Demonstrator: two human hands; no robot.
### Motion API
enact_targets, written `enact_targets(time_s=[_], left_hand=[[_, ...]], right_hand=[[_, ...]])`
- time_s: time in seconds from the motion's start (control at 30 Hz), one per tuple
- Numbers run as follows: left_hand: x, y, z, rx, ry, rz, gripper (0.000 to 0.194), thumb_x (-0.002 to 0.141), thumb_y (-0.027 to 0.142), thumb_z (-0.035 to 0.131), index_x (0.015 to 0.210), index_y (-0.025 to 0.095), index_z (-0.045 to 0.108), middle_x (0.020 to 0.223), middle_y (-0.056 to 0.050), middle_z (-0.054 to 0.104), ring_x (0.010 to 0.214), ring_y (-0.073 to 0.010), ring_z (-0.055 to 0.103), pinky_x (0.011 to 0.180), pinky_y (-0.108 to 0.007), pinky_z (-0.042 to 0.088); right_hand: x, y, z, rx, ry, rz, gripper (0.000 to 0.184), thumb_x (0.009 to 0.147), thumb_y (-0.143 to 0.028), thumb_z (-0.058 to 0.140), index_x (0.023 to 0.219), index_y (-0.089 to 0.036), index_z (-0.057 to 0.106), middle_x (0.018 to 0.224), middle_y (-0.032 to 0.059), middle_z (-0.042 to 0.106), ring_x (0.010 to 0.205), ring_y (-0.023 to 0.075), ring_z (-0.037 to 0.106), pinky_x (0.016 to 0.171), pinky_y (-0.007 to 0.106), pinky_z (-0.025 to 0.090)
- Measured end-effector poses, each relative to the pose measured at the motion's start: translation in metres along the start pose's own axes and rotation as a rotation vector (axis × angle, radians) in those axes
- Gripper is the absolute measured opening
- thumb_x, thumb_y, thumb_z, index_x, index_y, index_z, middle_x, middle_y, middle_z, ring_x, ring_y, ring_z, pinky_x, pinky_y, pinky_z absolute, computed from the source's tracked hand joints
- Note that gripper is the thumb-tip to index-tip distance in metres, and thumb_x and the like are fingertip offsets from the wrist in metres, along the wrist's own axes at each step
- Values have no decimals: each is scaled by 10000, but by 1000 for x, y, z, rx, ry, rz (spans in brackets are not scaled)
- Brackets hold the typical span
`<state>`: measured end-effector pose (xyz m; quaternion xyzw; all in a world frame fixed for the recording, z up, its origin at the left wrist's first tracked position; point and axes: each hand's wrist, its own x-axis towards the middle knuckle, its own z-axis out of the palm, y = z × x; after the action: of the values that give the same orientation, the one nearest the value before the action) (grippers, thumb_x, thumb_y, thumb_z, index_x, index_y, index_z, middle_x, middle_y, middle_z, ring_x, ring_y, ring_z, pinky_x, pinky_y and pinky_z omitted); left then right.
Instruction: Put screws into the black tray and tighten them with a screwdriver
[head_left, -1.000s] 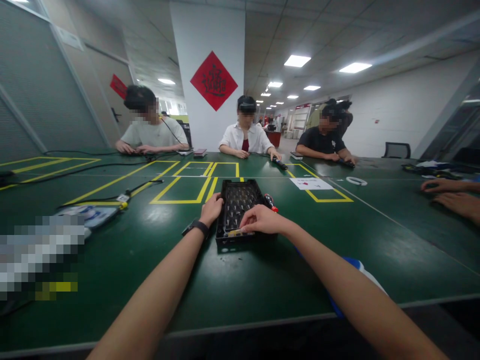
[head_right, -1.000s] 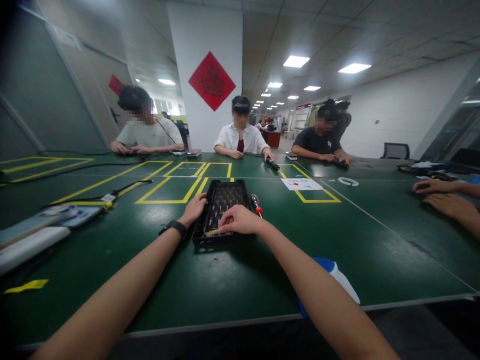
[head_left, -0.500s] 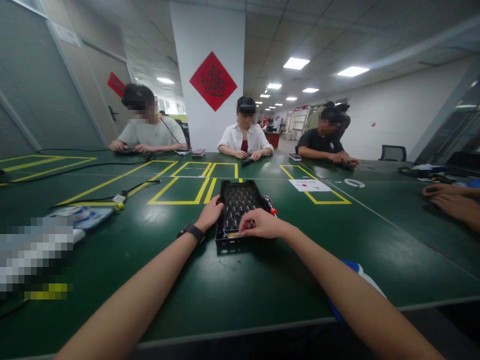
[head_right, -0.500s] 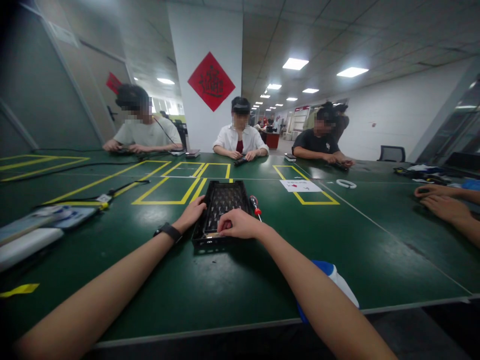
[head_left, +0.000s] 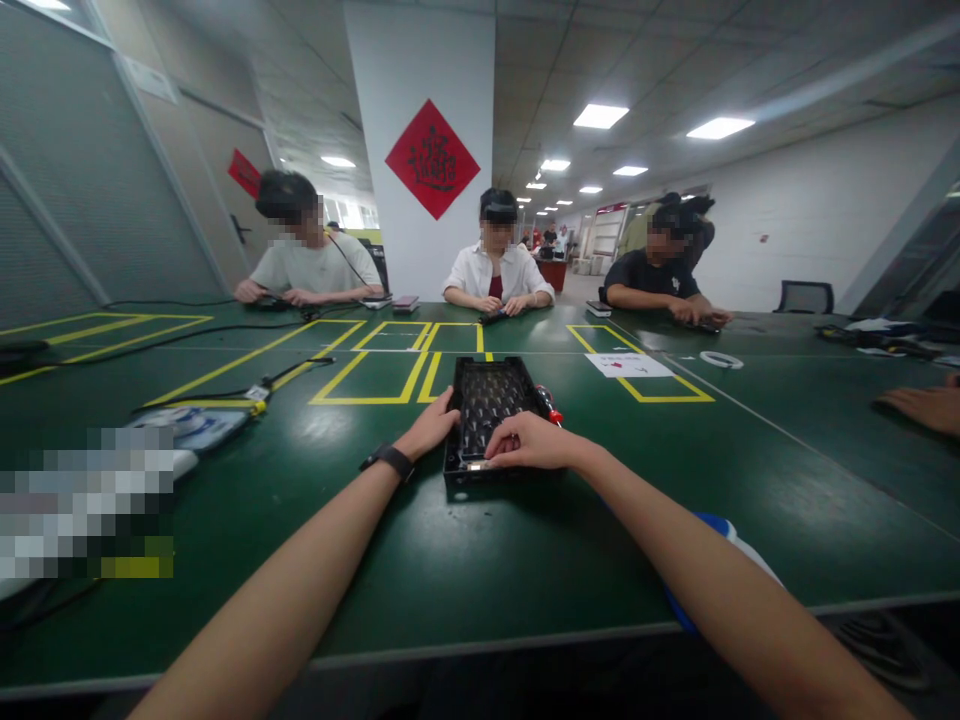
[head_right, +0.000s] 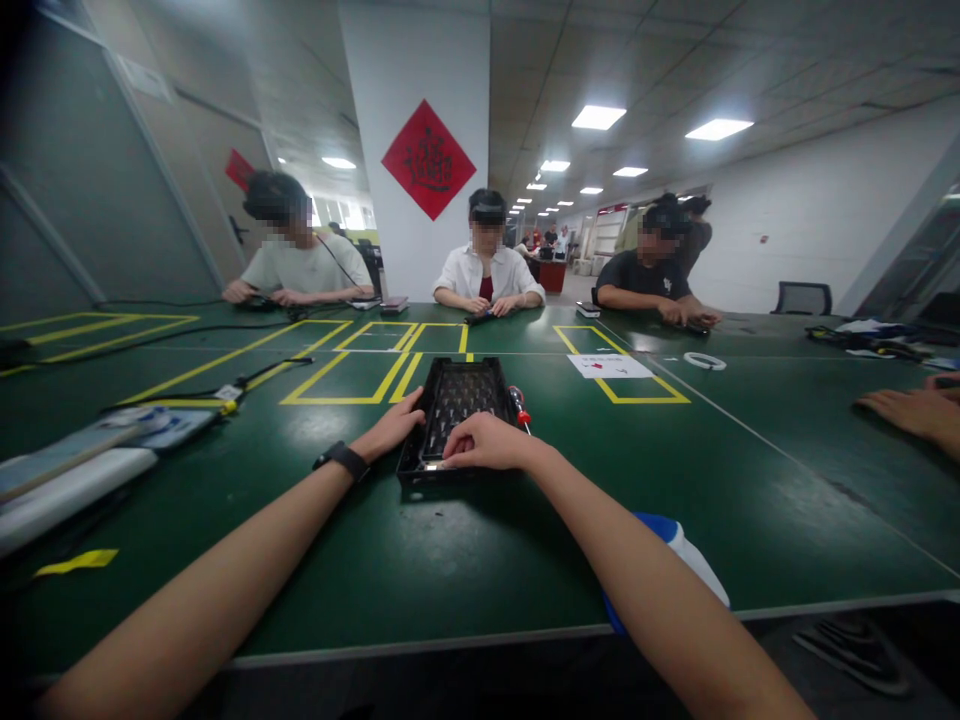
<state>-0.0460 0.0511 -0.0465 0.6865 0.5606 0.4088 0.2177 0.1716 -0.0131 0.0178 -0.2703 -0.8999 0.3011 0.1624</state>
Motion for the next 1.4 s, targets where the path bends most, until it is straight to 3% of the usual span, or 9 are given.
enact_targets(time_s=[0.13,0.43,0.73,1.4], left_hand=[[1,-1,2,13,-47,11,596,716,175,398,1303,77,396,1402,-99,341,1320,-205,245,1105,-326,160],[1,-4,4,-25,-9,66,593,715,146,387,1305,88,383,1388,-96,366,1304,-199,282,1103,-337,182],[7,-7,8,-50,63,43,542,709,143,406,1251,138,430,1242,-83,524,1144,-202,480,1000,-358,355],[4,0,3,13,14,30,543,711,154,427,1251,109,430,1300,-108,469,1197,-212,431,1037,-343,303]], right_hand=[[1,2,2,-3,35,-18,318,687,-346,656,916,-128,686,814,57,663,714,121,585,649,219,453],[1,5,4,-4,18,-27,314,719,-368,620,891,-115,695,806,67,673,672,115,588,613,206,449],[1,3,2,-132,95,-58,223,733,-314,619,845,-140,699,805,57,656,707,120,564,649,220,426],[2,7,3,-103,112,-39,231,725,-335,625,832,-141,692,796,44,651,692,110,543,617,205,406]])
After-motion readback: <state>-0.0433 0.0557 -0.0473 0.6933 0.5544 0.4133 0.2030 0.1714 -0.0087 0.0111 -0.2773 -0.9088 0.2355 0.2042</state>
